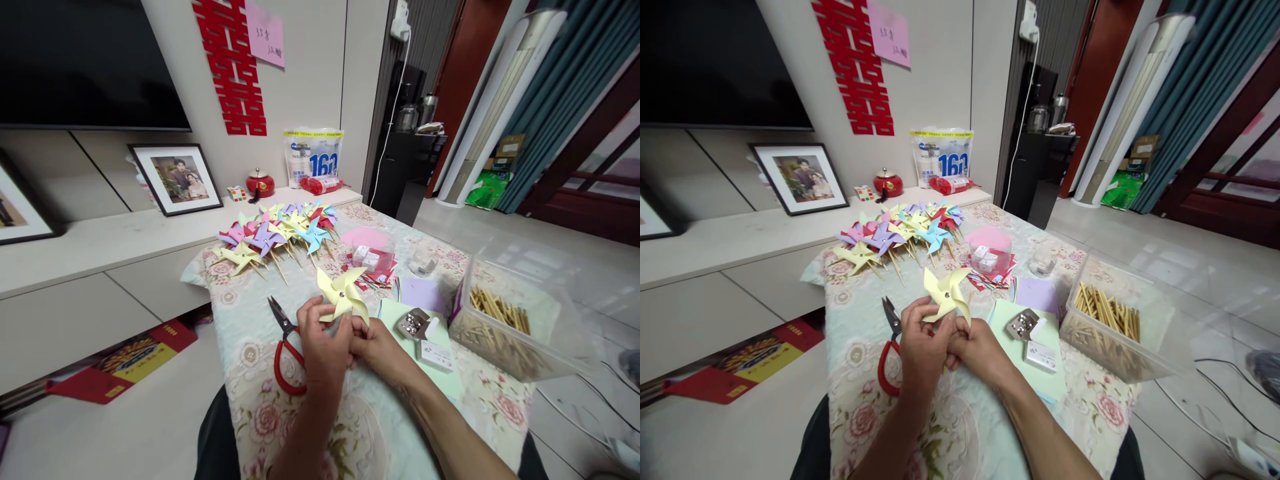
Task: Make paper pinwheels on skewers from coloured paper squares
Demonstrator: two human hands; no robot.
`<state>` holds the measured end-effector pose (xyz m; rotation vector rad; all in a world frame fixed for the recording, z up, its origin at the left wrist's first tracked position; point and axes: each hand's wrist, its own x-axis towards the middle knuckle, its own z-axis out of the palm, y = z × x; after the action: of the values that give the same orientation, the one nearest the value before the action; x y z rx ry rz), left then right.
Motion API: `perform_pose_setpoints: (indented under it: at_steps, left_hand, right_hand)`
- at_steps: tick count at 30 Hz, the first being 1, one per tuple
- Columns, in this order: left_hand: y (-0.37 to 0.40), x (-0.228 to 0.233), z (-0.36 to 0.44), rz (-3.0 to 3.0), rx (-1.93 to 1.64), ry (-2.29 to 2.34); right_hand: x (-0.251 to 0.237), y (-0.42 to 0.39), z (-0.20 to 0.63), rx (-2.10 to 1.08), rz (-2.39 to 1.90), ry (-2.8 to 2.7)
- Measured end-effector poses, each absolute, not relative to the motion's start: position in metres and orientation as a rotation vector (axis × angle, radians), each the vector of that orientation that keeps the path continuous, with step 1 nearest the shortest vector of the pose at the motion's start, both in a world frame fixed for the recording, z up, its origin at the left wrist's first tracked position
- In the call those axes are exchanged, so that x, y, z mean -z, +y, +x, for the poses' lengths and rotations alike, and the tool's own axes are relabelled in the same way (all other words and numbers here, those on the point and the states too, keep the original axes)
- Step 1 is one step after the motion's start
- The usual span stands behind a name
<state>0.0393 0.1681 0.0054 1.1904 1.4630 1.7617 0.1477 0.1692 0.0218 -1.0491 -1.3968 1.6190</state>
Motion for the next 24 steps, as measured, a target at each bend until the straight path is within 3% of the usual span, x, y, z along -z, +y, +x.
perform_pose_setpoints:
  at_steps: [15,24]
  left_hand:
    - [0.167,-0.013,0.039,1.006,-1.744,1.412]
    - [0.166,-0.010,0.016,1.227,-1.862,1.509]
  right_hand:
    - [-0.024,0.167,0.147,-1.637,-1.096,-1.465]
    - [-0.028,0.177,0.173,-0.966,-1.366,-1.709]
